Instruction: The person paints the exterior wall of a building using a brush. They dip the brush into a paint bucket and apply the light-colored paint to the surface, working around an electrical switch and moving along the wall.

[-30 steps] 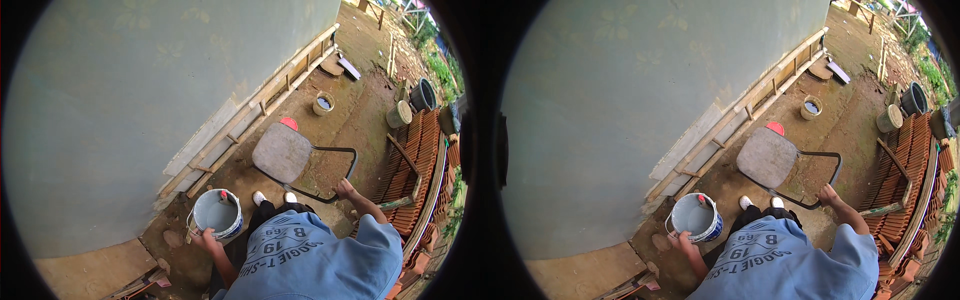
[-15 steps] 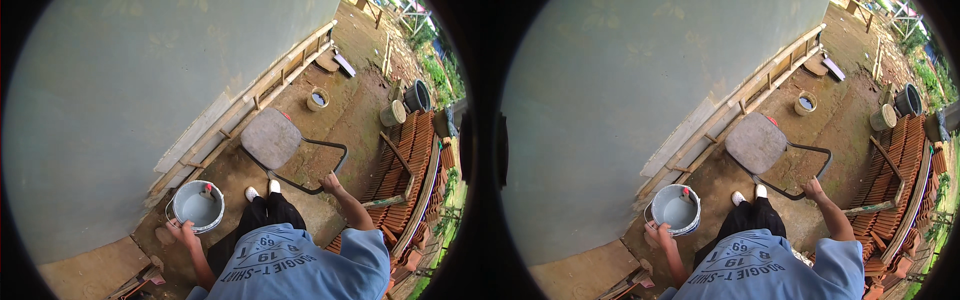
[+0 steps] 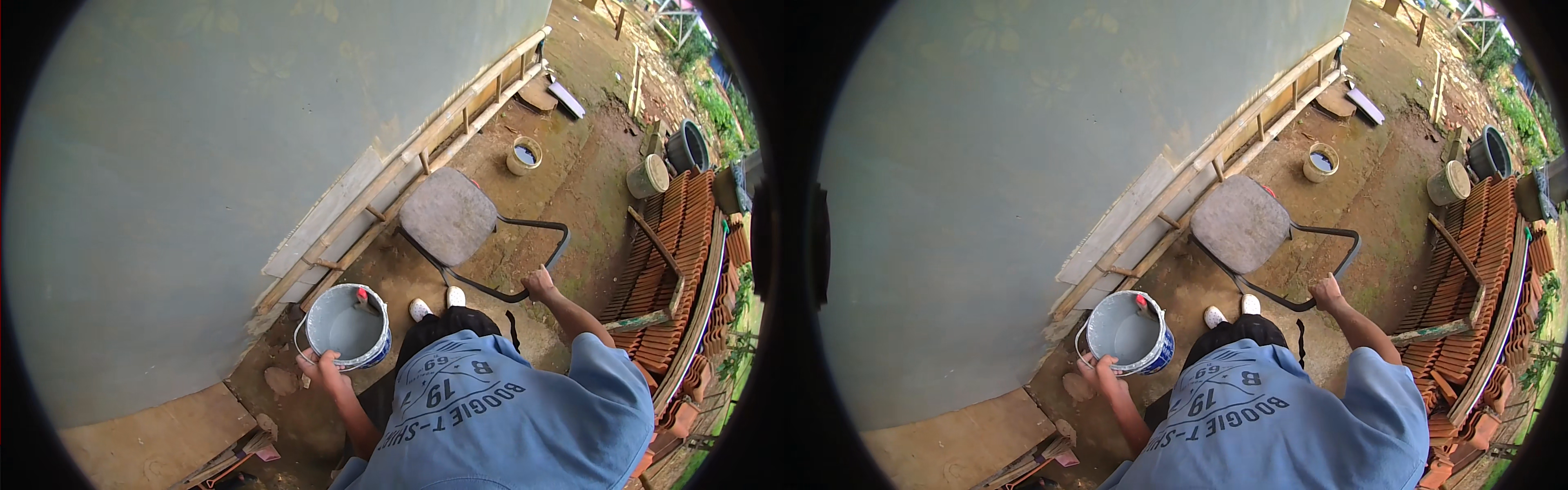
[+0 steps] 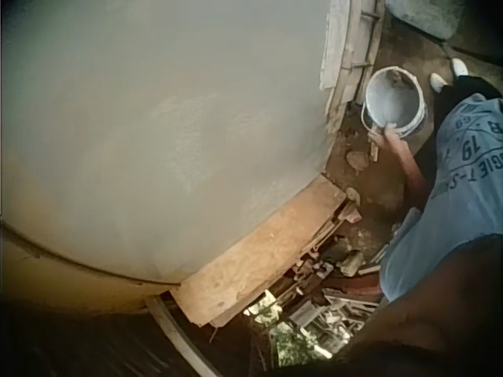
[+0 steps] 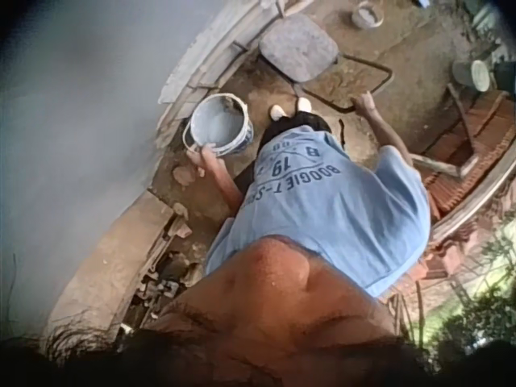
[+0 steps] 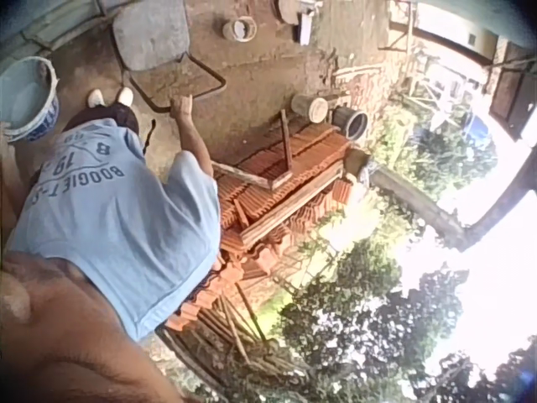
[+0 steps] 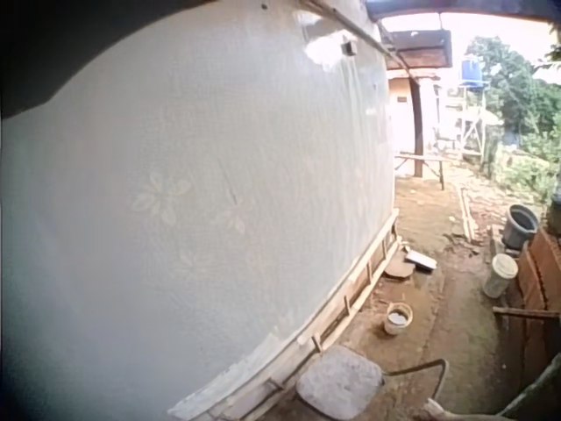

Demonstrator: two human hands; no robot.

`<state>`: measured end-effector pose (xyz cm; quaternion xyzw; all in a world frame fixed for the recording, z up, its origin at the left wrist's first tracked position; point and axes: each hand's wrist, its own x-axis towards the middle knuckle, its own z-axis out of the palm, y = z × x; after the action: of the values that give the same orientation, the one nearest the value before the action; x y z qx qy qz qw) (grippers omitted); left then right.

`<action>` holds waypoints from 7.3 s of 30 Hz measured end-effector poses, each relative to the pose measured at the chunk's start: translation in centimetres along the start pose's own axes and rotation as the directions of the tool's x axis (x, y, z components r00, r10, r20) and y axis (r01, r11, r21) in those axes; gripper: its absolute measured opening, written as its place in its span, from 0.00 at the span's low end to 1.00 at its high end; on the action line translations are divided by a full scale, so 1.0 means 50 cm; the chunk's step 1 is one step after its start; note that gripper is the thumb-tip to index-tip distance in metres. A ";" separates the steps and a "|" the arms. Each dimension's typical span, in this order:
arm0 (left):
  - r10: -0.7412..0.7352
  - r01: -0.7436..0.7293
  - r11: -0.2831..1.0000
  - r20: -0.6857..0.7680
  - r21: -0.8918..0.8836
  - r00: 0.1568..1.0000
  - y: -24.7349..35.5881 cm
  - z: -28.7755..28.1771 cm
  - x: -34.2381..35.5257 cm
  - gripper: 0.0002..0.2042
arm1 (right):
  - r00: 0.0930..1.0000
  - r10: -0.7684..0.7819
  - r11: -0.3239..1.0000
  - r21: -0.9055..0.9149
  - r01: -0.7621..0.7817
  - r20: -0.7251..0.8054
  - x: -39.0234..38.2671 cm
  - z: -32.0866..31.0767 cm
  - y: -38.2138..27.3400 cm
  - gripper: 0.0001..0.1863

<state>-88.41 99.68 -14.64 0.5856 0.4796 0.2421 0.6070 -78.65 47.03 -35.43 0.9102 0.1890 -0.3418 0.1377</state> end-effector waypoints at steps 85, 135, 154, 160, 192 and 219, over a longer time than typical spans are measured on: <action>0.101 -0.043 0.995 0.882 -0.092 0.460 0.946 1.128 -0.067 0.23 | 0.914 0.388 -0.076 0.984 0.164 -0.122 -0.081 -1.136 0.410 0.24; 0.202 -0.645 0.719 0.811 0.258 0.549 0.894 1.294 -0.058 0.10 | 0.879 0.471 -0.230 0.953 0.198 -0.069 0.085 -1.310 0.496 0.27; 0.185 -0.466 0.860 0.724 0.208 0.664 0.858 1.309 -0.105 0.14 | 0.659 0.348 0.599 0.699 0.391 -0.667 0.109 -1.453 0.497 0.17; 0.145 -0.488 0.835 0.754 0.254 0.641 0.871 1.313 -0.112 0.13 | 0.691 0.286 0.581 0.694 0.425 -0.663 0.161 -1.457 0.473 0.13; 0.048 -0.345 0.921 0.825 0.181 0.563 0.898 1.307 -0.057 0.21 | 0.887 0.274 -0.167 0.890 0.425 -0.372 0.151 -1.510 0.476 0.09; -0.038 -0.248 0.938 0.786 0.240 0.617 0.877 1.279 -0.033 0.21 | 0.716 0.386 0.448 0.797 0.405 -0.581 0.122 -1.483 0.427 0.08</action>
<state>-21.99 76.31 17.86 0.7513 0.1659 -0.0831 0.6334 -22.78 57.68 17.08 0.8944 0.0221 -0.0180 -0.4464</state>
